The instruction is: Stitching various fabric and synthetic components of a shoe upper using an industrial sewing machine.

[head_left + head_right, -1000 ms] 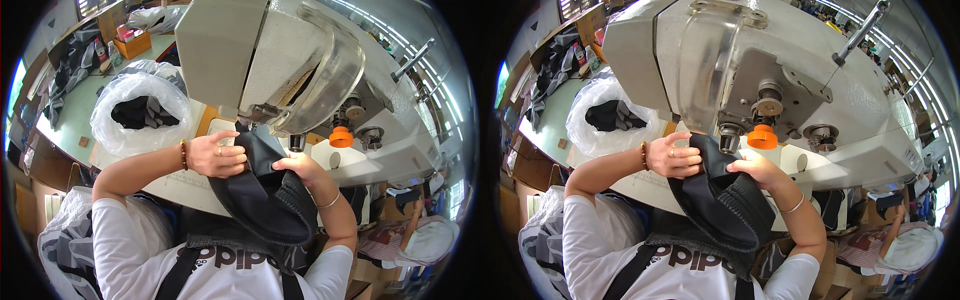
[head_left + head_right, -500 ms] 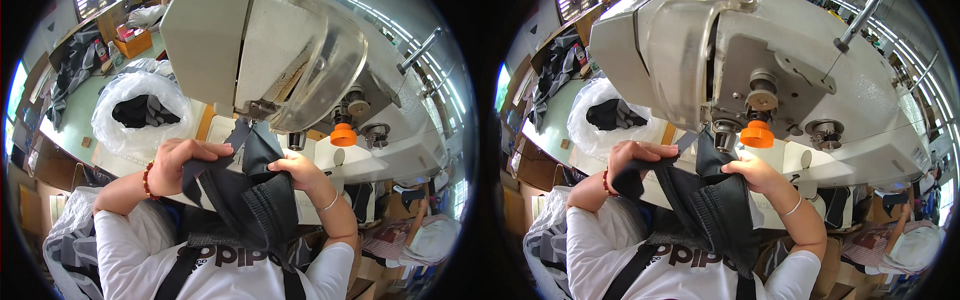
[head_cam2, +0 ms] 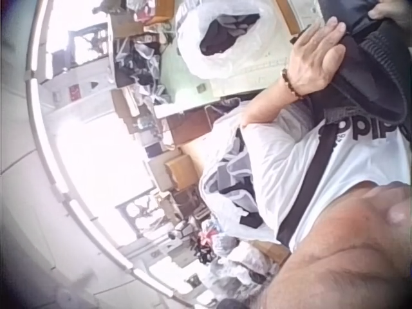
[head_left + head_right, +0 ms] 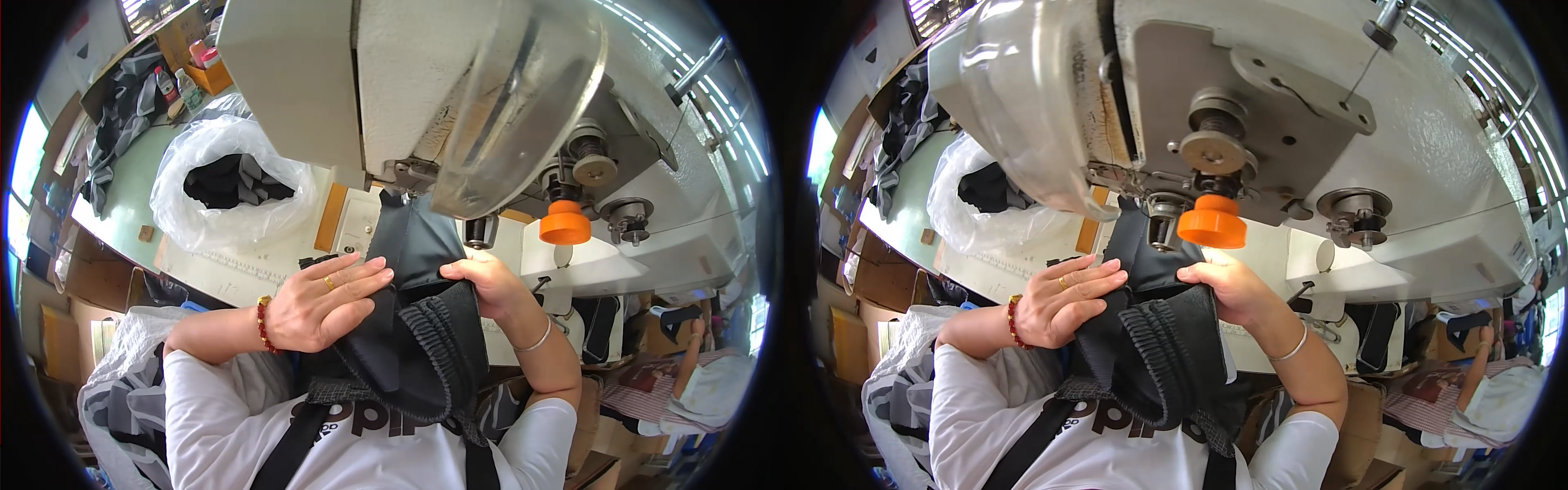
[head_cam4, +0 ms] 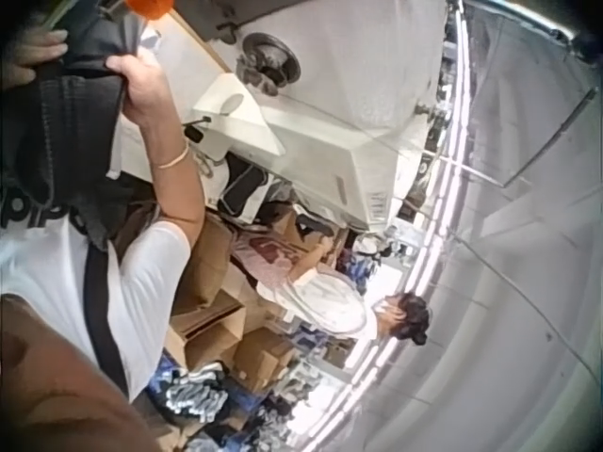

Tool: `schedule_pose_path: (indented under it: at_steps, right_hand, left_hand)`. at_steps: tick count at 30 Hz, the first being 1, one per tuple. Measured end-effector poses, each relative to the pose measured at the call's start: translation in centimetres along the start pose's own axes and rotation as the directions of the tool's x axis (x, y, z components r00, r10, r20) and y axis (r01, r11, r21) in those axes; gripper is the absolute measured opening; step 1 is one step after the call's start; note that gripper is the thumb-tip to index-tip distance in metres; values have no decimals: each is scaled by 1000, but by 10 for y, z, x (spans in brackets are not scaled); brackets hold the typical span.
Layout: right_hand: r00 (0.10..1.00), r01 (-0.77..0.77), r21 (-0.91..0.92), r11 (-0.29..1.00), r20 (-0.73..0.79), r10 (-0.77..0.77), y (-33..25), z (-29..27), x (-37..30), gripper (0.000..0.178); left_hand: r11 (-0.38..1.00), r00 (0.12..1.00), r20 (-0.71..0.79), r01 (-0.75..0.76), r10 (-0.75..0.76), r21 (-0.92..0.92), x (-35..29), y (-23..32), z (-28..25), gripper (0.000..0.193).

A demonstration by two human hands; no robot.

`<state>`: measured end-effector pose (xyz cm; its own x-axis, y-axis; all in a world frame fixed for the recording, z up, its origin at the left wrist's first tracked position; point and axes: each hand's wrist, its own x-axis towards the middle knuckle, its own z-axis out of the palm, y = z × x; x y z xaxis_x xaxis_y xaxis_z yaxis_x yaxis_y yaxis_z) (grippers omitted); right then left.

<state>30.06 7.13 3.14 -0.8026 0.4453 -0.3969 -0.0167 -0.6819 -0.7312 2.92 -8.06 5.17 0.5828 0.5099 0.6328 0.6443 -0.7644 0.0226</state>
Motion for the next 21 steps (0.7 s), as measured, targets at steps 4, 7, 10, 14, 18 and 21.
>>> schedule_pose_path:
  at_steps: [4,7,10,14,18,21]
  right_hand:
    - [997,6,71,997,83,-12,1,0,0,22]
    - [994,8,92,996,110,-18,2,-1,-1,18]
    - [997,10,91,996,77,-17,3,0,-3,15]
    - [1000,-3,82,997,-9,3,4,2,-6,10]
    - [1000,10,55,998,-26,-9,6,6,-7,7]
    - [999,9,16,1000,-37,-8,10,10,-6,6]
  left_hand:
    - [1000,1000,8,10,-10,-21,0,0,0,17]
    - [1000,1000,7,3,-3,-16,2,0,1,17]
    - [1000,1000,-12,-11,11,-2,5,1,2,15]
    - [998,999,-31,-42,43,39,12,1,2,12]
    - [994,996,-27,-82,84,79,18,-1,0,14]
    - [993,995,-25,-96,98,71,18,-4,-4,15]
